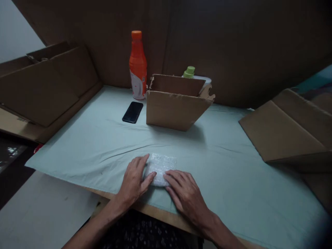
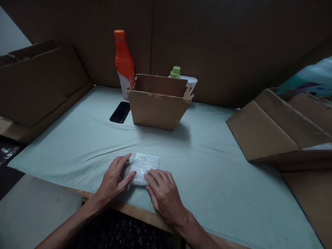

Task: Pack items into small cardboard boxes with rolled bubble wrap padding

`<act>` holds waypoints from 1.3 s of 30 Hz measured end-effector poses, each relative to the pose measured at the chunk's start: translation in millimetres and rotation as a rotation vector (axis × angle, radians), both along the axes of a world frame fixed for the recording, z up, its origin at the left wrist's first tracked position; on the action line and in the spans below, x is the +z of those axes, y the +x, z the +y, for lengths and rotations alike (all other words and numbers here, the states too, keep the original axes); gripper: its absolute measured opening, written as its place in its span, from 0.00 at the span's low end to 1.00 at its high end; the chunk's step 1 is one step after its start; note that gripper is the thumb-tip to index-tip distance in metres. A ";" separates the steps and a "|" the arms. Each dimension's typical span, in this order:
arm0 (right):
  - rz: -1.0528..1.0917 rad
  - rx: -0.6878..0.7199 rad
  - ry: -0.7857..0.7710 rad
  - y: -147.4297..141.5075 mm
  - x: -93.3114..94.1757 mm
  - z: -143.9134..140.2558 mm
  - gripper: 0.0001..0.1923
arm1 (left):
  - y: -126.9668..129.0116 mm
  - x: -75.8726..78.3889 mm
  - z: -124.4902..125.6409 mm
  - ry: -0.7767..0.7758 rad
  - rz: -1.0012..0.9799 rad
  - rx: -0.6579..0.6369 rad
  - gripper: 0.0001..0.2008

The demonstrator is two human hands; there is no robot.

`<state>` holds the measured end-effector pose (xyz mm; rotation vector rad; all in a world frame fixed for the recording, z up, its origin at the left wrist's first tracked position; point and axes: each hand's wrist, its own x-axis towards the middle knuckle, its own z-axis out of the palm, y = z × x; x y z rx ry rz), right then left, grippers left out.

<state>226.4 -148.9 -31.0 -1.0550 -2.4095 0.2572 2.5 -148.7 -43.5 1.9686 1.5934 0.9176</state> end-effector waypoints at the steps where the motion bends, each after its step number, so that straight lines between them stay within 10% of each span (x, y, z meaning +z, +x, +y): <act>1: 0.042 -0.025 -0.041 -0.5 -0.9 2.6 0.14 | -1.5 1.8 -4.5 -0.048 -0.087 0.037 0.25; 5: 0.187 -0.095 -0.297 0.4 4.8 12.9 0.13 | -5.6 5.6 -21.4 -0.271 -0.400 0.129 0.32; 9: 0.162 -0.117 -0.538 -3.3 15.4 26.8 0.14 | -2.3 2.9 -17.1 -0.247 -0.309 0.077 0.36; 17: -0.168 -0.186 -0.307 -2.5 3.8 49.0 0.16 | -0.2 2.0 9.8 -0.168 0.131 -0.066 0.30; 22: -0.011 -0.031 -0.374 -3.7 11.0 24.4 0.06 | -13.6 4.1 9.5 -0.176 -0.069 -0.196 0.40; 29: 0.349 -0.108 -0.677 2.7 27.9 24.0 0.22 | -8.6 16.5 10.2 -0.318 -0.332 -0.322 0.29; 34: 0.458 -0.241 -0.723 30.3 33.9 40.6 0.05 | 1.8 54.9 47.9 0.050 -0.106 -0.353 0.35; 39: 0.397 -0.294 -0.605 51.8 45.9 50.9 0.07 | 20.0 116.6 148.1 0.605 0.281 -0.164 0.30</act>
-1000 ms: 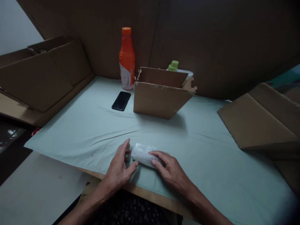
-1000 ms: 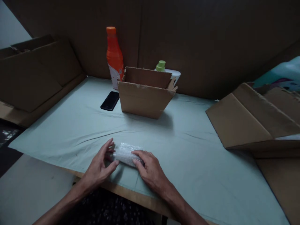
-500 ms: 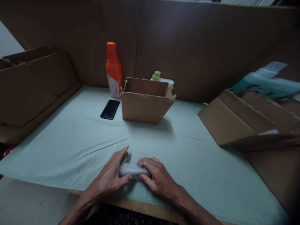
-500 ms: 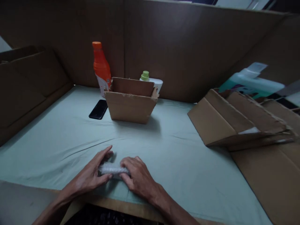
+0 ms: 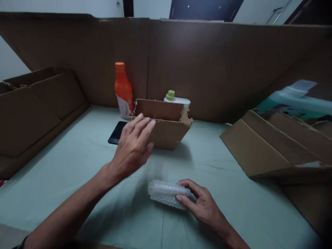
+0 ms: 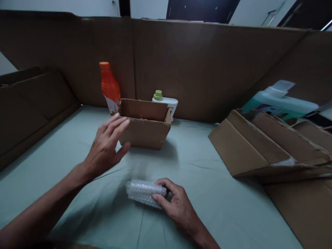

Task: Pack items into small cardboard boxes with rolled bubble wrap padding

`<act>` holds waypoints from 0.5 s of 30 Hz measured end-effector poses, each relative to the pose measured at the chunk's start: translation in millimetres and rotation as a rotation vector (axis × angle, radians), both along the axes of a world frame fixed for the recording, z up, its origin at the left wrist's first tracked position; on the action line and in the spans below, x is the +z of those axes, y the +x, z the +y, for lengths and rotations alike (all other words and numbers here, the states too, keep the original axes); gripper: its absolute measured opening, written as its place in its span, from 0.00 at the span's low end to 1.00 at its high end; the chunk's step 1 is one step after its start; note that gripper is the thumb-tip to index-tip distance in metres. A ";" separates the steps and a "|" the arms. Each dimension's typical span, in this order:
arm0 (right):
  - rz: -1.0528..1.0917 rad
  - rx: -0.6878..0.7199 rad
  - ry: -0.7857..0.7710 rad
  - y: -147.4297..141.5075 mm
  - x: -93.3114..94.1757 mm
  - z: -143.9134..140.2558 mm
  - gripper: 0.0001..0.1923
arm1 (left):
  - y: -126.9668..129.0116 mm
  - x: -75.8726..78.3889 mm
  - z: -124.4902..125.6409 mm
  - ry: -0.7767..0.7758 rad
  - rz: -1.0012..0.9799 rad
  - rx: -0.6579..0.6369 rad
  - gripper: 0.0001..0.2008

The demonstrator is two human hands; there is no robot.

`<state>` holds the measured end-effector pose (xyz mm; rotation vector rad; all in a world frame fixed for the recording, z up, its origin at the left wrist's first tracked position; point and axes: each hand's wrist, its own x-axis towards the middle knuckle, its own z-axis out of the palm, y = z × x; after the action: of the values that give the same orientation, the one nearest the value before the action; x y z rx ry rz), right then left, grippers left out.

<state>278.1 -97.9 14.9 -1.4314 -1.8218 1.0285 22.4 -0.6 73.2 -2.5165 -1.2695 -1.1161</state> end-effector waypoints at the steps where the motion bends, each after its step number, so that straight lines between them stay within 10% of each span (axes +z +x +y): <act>1: -0.022 0.007 0.017 3.0 3.4 0.6 0.07 | 3.6 7.3 21.1 0.013 0.051 0.032 0.28; 6: -0.128 -0.066 0.162 26.4 27.9 -0.4 0.09 | 5.0 16.6 67.6 -0.072 0.090 0.025 0.11; 15: -0.171 -0.271 0.553 90.0 94.8 -5.7 0.11 | -22.4 18.1 -75.1 -0.005 0.026 -0.075 0.14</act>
<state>368.1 -103.6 109.7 -1.3862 -1.7760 0.2403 0.0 -75.6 91.3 -2.5940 -1.1821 -1.0929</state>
